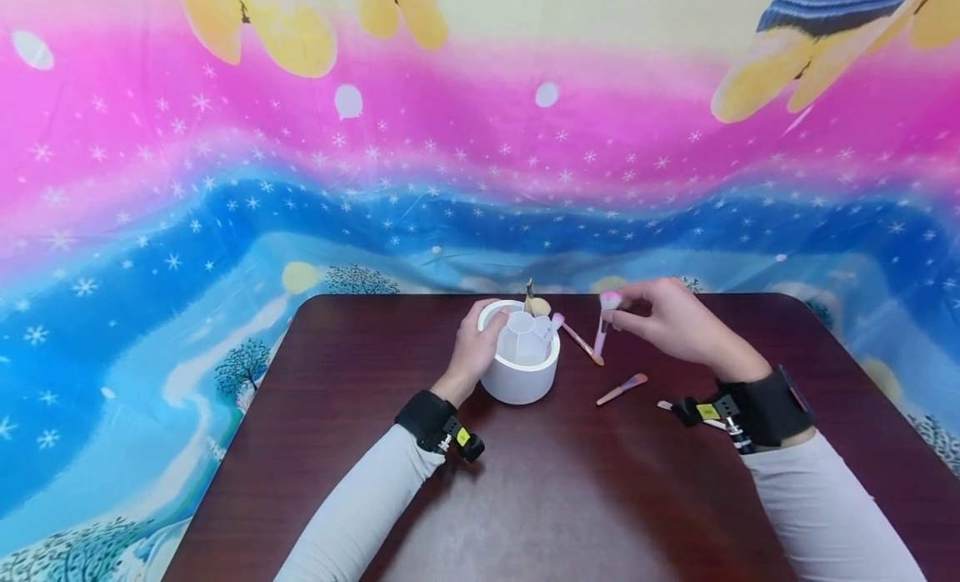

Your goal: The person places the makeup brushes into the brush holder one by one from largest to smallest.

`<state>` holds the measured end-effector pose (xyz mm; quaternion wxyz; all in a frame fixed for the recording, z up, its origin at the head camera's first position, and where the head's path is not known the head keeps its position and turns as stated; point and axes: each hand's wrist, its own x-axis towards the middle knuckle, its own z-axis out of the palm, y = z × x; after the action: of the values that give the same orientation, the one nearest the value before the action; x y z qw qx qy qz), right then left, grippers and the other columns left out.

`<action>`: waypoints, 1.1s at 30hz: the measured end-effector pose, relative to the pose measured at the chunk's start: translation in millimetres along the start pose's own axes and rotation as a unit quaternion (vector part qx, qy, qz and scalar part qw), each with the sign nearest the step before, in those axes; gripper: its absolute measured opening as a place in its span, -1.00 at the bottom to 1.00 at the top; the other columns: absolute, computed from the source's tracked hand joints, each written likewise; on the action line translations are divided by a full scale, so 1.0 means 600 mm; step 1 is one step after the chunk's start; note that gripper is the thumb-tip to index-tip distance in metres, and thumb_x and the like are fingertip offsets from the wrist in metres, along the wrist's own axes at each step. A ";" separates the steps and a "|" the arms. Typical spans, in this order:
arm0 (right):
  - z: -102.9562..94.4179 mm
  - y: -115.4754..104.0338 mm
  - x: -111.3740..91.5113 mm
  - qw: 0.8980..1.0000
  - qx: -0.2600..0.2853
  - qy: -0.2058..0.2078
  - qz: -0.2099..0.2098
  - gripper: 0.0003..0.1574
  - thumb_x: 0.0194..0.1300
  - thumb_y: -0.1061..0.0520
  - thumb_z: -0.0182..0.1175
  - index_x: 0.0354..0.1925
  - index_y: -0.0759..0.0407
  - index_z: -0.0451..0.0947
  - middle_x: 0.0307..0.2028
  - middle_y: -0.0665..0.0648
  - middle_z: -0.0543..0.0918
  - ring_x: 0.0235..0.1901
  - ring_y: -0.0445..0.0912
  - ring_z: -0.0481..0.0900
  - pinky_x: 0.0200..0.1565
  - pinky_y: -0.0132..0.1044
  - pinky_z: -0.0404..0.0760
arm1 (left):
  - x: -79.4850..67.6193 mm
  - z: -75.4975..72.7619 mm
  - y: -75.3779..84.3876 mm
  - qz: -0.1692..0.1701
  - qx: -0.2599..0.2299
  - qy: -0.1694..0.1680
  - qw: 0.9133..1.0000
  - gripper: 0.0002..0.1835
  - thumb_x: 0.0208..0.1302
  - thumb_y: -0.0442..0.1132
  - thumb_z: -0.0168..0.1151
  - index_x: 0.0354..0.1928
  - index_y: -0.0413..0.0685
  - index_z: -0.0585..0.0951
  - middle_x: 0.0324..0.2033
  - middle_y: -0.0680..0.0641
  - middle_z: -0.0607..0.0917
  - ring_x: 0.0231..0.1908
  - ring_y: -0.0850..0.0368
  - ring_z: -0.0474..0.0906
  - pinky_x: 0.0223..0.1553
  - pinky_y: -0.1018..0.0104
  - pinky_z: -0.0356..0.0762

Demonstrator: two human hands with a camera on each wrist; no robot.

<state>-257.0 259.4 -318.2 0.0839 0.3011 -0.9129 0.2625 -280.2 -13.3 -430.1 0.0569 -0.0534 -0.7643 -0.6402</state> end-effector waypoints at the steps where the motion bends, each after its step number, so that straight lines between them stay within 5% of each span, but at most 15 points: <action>1: 0.004 -0.005 0.004 1.000 0.010 0.008 -0.006 -0.95 0.23 0.05 0.26 -0.30 -0.15 0.62 -0.49 -0.15 0.60 -0.60 -0.15 0.34 -0.49 -0.27 0.35 | 0.000 0.000 0.001 0.000 0.000 0.001 1.000 -0.59 0.34 0.11 0.03 0.12 0.11 0.45 0.00 0.07 0.53 -0.01 0.21 0.41 0.06 0.07 0.38; 7: 0.043 -0.017 0.022 0.997 0.059 0.048 -0.011 -0.96 0.22 0.06 0.28 -0.30 -0.06 0.63 -0.48 -0.11 0.62 -0.50 -0.19 0.47 -0.46 -0.24 0.46 | -0.001 0.002 -0.001 -0.014 0.001 -0.002 1.000 -0.58 0.33 0.13 0.04 0.12 0.13 0.45 0.00 0.07 0.54 -0.02 0.21 0.42 0.04 0.09 0.39; 13: 0.073 -0.026 0.036 0.997 0.064 0.050 -0.017 -0.87 0.22 -0.02 0.27 -0.40 -0.03 0.64 -0.52 -0.07 0.56 -0.45 -0.15 0.37 -0.37 -0.19 0.39 | -0.002 0.002 -0.002 -0.008 0.005 0.002 1.000 -0.59 0.32 0.12 0.04 0.11 0.14 0.46 -0.01 0.09 0.54 -0.03 0.23 0.43 0.03 0.11 0.39; 20: 0.094 -0.034 0.044 0.997 0.076 0.020 -0.021 -0.84 0.25 -0.03 0.23 -0.41 -0.02 0.61 -0.65 -0.03 0.49 -0.68 -0.18 0.35 -0.50 -0.24 0.39 | 0.001 0.001 0.000 0.001 0.002 0.006 1.000 -0.59 0.32 0.12 0.04 0.10 0.12 0.47 -0.02 0.07 0.55 -0.03 0.21 0.43 0.03 0.09 0.40; 33: 0.060 -0.012 0.029 0.999 0.032 0.038 -0.013 -0.86 0.20 0.07 0.29 -0.21 -0.03 0.65 -0.26 -0.06 0.63 -0.22 -0.20 0.47 -0.20 -0.10 0.49 | 0.003 0.001 0.001 0.000 -0.004 0.003 1.000 -0.58 0.32 0.10 0.06 0.11 0.09 0.47 0.00 0.05 0.54 -0.03 0.19 0.43 0.04 0.08 0.40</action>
<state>-266.6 226.3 -340.1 0.1122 0.3055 -0.8961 0.3016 -281.7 -12.8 -429.3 0.0585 -0.0517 -0.7618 -0.6431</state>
